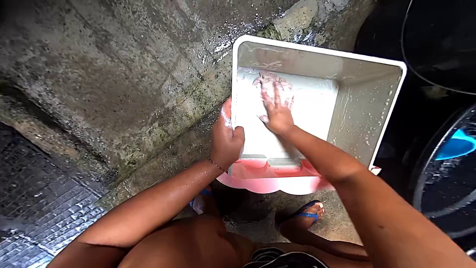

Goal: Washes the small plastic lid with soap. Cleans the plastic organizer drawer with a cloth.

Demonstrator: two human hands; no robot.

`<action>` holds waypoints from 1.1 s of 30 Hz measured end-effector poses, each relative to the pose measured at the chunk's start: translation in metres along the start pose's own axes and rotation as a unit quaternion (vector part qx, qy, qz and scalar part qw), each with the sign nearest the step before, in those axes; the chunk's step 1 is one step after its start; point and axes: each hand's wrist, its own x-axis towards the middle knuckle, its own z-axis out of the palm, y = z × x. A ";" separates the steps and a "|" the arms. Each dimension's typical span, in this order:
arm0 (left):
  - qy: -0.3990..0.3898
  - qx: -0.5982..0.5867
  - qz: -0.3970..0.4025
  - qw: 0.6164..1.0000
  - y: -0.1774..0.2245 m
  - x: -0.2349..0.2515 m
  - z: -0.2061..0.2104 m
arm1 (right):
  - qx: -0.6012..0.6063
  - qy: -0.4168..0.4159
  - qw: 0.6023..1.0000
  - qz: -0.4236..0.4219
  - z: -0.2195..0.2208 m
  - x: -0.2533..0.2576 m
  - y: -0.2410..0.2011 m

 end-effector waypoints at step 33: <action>-0.033 -0.015 -0.008 0.999 -0.002 0.000 -0.008 | 0.008 -0.071 0.990 0.122 -0.063 -0.035 0.115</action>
